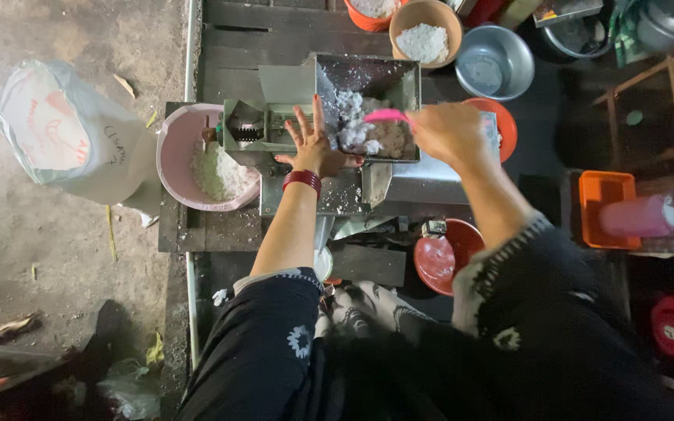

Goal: The person scoops shredded coconut from a large red basin with a pink scoop and feeds it into a small bench-top machine, steadying the machine with one hand while processed material collects in a pink bowl below. They refill the scoop from the basin repeatedly and continue feeding the machine.

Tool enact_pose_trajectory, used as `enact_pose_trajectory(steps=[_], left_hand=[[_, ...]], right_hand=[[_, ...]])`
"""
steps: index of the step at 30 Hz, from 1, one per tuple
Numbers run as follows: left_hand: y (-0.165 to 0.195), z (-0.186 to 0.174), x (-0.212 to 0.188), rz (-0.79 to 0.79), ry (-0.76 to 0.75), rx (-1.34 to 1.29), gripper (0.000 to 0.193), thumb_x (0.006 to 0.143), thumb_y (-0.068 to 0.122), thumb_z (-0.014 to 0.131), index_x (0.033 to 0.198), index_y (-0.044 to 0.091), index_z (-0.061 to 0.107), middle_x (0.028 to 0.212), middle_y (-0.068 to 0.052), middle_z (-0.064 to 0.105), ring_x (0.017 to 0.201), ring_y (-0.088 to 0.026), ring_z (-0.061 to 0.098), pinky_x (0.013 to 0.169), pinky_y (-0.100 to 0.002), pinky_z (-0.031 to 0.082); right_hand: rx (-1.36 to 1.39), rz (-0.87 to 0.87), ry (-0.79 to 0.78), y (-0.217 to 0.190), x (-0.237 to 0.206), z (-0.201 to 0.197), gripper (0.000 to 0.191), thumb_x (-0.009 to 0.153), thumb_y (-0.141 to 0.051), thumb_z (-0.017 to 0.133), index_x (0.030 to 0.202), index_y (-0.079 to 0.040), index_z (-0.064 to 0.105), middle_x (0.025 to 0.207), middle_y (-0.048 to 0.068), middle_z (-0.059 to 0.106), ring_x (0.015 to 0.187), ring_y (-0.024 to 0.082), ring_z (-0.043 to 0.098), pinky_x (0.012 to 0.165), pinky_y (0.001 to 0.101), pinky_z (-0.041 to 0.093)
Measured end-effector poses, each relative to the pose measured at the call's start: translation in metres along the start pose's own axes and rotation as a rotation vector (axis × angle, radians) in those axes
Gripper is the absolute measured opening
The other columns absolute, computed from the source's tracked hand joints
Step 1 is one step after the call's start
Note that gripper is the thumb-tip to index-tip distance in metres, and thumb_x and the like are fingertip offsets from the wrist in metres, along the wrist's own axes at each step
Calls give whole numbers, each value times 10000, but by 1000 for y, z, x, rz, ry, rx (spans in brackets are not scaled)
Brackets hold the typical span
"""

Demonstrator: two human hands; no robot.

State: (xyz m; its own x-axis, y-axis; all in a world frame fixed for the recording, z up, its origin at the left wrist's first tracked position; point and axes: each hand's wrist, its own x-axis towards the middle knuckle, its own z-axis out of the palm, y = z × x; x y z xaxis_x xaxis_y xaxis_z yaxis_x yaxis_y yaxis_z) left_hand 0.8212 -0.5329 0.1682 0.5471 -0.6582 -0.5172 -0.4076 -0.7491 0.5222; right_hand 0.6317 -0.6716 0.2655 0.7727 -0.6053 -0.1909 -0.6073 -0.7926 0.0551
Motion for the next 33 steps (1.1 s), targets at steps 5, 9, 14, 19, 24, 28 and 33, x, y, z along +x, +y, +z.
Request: enact_pose_trajectory(steps=[5,9,14,19,24,28,33], left_hand=[[-6,8,8,106,165,-90,1250,796,159,717,1654,482,-132,1761,-79,-193,1574,-444,-172,1021,-908,8],[-6,8,7,60,122,-75,1315,709,214,783,1604,470,-145,1732,-69,-193,1571,-418,-169,1046,-884,16],[-5,6,2,52,100,-97,1409,634,313,898,1581,467,-134,1720,-66,-178,1566,-414,-159,1062,-867,30],[-3,4,0,91,184,-56,1364,713,203,813,1650,499,-133,1761,-51,-187,1582,-413,-143,1028,-901,40],[0,-1,-1,-18,4,-31,1502,585,434,978,1535,470,-185,1702,-32,-217,1557,-388,-171,1084,-846,53],[0,1,-1,83,147,-71,1316,764,128,754,1639,496,-157,1754,-81,-171,1572,-434,-151,1043,-889,33],[1,-1,-6,74,131,-64,1317,742,213,809,1599,470,-157,1740,-74,-164,1573,-420,-132,1060,-874,39]], right_hand=[[-133,-108,54,5,-29,18,239,895,-219,550,882,-122,768,859,153,743,851,342,740,745,494,555],[-83,-279,357,-20,11,57,162,856,-123,551,806,-101,703,760,138,713,746,295,705,732,449,537],[-262,-286,366,-47,41,57,252,917,-207,558,728,-118,699,740,153,696,718,303,691,629,468,494],[-115,-321,455,-41,22,31,216,968,-149,538,1000,-111,748,742,146,685,715,307,683,618,482,484],[-38,-77,377,-35,32,18,289,976,-187,509,1118,-153,759,797,174,725,760,379,712,641,510,530],[52,23,164,-51,50,36,276,957,-163,511,1054,-62,749,866,195,742,809,396,732,682,513,554],[114,-57,6,-52,35,49,238,887,-167,565,890,-62,778,892,205,758,829,377,744,750,512,565]])
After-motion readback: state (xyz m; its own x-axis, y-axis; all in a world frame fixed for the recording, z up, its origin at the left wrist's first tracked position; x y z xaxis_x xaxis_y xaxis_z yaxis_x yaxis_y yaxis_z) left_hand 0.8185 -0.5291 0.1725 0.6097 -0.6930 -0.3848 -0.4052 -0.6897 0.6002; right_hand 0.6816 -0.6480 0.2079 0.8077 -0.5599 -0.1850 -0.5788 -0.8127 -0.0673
